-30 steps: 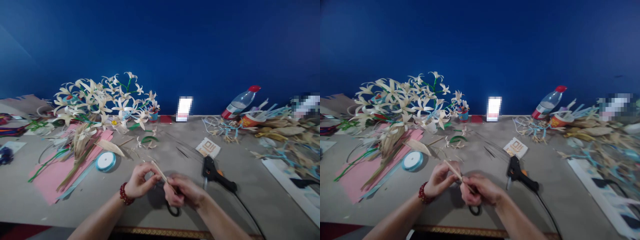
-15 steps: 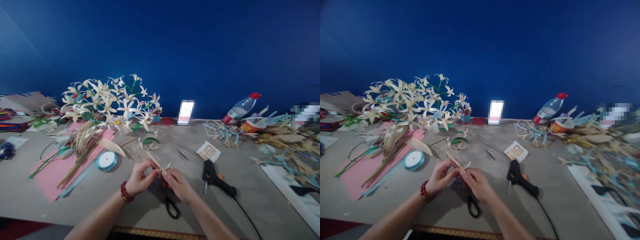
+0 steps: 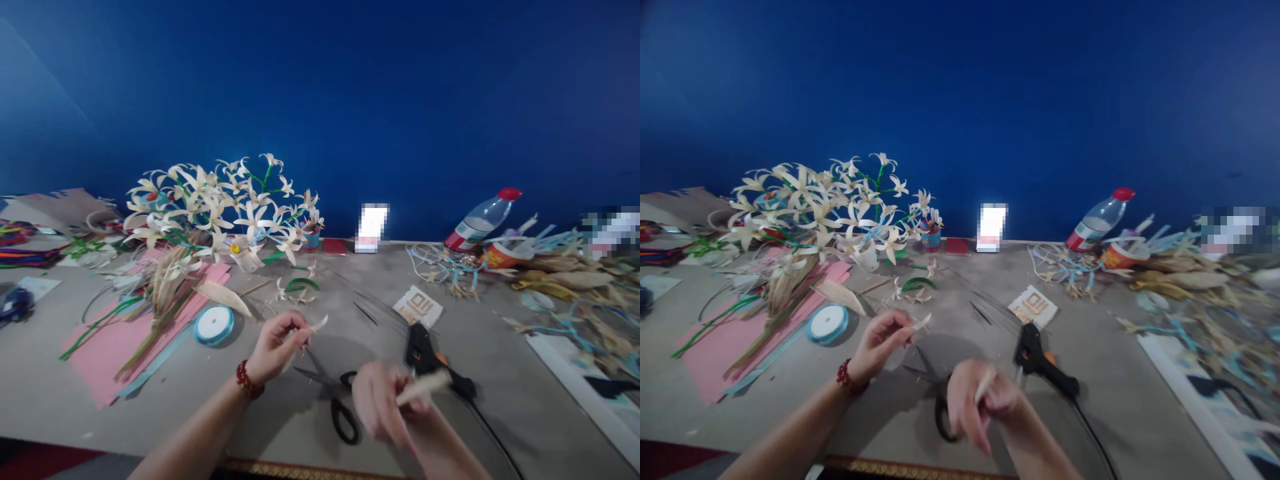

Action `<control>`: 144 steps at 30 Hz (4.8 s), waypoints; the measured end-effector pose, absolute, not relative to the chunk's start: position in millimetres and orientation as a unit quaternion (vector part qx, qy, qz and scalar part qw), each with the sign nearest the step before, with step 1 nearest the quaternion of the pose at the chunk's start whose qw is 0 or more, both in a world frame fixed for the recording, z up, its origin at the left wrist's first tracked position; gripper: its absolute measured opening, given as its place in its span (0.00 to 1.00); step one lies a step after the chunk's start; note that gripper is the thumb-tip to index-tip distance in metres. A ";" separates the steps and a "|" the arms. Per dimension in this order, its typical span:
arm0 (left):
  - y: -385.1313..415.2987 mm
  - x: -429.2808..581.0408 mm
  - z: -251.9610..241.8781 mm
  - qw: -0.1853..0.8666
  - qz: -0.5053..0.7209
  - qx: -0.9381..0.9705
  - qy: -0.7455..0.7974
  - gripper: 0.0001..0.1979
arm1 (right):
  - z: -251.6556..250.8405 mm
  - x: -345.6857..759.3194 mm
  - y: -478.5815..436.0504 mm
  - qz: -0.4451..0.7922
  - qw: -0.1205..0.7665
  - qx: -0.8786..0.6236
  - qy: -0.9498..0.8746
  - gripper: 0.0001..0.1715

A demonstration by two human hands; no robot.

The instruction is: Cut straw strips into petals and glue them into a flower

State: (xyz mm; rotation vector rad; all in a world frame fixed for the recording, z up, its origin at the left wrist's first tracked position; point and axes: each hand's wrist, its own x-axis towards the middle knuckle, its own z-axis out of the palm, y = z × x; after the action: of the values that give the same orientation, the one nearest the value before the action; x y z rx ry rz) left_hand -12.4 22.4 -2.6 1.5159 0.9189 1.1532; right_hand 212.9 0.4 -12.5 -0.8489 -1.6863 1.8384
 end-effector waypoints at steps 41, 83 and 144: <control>11.6 0.7 -9.1 0.660 0.451 0.503 0.328 0.08 | 14.3 181.5 3.8 0.637 0.375 -0.416 -0.529 0.17; 10.7 4.1 -14.6 0.500 0.447 0.619 0.409 0.08 | 7.4 182.9 1.7 0.547 0.359 -0.450 -0.608 0.16; 23.1 2.8 -9.7 0.815 0.361 0.319 0.322 0.09 | 5.7 187.8 10.3 0.260 0.406 -0.360 -0.799 0.07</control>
State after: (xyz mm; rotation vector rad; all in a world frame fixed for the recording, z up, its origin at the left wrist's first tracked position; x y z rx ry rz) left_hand 2.8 23.1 -9.7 0.6814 0.6863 0.7712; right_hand 187.8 10.3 5.7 -0.9074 -2.0162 0.6559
